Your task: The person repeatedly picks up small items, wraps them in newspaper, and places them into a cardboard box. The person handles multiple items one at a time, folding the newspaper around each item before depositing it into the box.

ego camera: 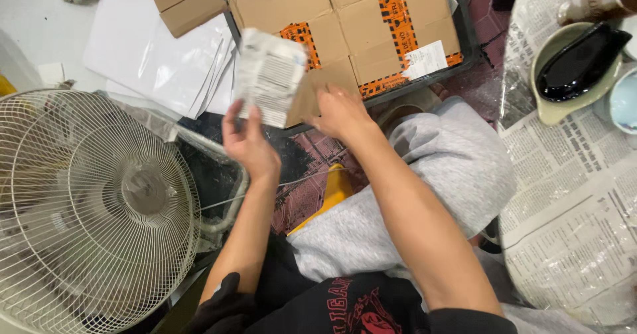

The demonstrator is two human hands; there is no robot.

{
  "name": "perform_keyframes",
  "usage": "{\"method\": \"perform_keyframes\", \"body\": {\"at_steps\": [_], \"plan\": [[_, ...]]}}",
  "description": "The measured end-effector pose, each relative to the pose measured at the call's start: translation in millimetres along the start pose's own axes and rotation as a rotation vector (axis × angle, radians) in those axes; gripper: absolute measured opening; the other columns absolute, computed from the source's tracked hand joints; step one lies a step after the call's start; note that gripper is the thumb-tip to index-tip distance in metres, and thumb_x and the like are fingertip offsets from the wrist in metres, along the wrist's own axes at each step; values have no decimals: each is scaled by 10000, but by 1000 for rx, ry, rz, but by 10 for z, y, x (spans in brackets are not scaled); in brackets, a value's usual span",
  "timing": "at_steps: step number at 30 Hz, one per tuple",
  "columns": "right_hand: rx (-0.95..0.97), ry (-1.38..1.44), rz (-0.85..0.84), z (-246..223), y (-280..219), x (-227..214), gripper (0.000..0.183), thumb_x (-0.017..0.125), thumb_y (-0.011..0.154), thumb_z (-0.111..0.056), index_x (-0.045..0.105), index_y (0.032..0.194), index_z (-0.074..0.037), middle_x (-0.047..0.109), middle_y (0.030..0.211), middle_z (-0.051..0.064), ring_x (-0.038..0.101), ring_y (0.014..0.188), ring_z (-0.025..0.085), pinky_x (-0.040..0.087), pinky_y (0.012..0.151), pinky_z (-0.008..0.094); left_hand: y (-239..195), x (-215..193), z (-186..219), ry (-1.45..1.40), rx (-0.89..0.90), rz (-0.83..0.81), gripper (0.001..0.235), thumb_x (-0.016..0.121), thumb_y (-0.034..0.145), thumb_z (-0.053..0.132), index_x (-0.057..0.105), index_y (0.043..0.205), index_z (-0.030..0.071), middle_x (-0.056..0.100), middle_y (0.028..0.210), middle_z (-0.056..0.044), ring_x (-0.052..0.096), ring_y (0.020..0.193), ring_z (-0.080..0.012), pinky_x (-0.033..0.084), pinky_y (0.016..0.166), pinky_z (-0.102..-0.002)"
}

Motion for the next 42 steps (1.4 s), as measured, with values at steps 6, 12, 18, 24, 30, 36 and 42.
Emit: {"method": "perform_keyframes", "body": {"at_steps": [6,12,18,24,30,36,42], "plan": [[-192,286,416,-43,-788,-1075,731,837,818,-219,479,1422,-14,610,1367,252,584,1265,439,477,1048,491,-696,798,224,-112,-125,-382,499,711,949,-25,516,1407,-59,573,1411,-167,595,1266,-220,496,1109,-362],[-241,1103,232,371,-1678,-1278,720,728,889,22,397,1527,-23,639,1370,132,662,1202,200,553,1035,361,-1341,1316,391,-237,-322,-697,660,631,907,-110,399,1522,-50,522,1481,-181,553,1339,-266,487,1139,-400],[-151,1250,498,825,-2390,-1549,297,642,995,43,631,1291,59,740,1227,136,727,1087,195,629,961,357,-1869,1779,476,-203,-273,-958,574,595,957,-135,449,1506,-52,509,1499,-170,516,1424,-232,474,1191,-399],[-77,1212,733,1459,-3232,-1654,267,662,975,63,670,1241,44,745,1167,138,730,1055,191,621,962,342,-2528,2227,585,-151,-310,-1227,519,675,962,-80,522,1449,12,475,1516,-72,500,1422,-200,473,1185,-381],[32,1024,831,2220,-4106,-1494,240,689,948,77,714,1178,14,769,1107,113,750,1007,191,625,942,342,-3252,2770,970,516,560,-1454,477,792,868,77,634,1317,48,659,1375,-151,605,1316,-230,458,1052,-405],[129,1030,943,2912,-4633,-1355,300,682,885,16,674,1182,-20,735,1108,3,685,1008,114,562,904,264,-3678,3213,292,810,38,-1448,463,752,941,213,570,1344,77,781,1100,-142,776,807,-273,584,760,-357],[434,450,920,3391,-5133,-1267,245,689,886,-28,729,1124,20,757,980,112,691,828,180,537,760,297,-4329,3883,168,618,466,-1749,627,778,861,34,518,1418,159,715,1047,-198,724,883,-327,568,797,-420]]}}
Point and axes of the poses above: each hand's wrist, its own y-axis towards the middle knuckle, its own x-axis out of the palm, z = x × y, the point moved 10 cm from there along y, towards the middle knuckle
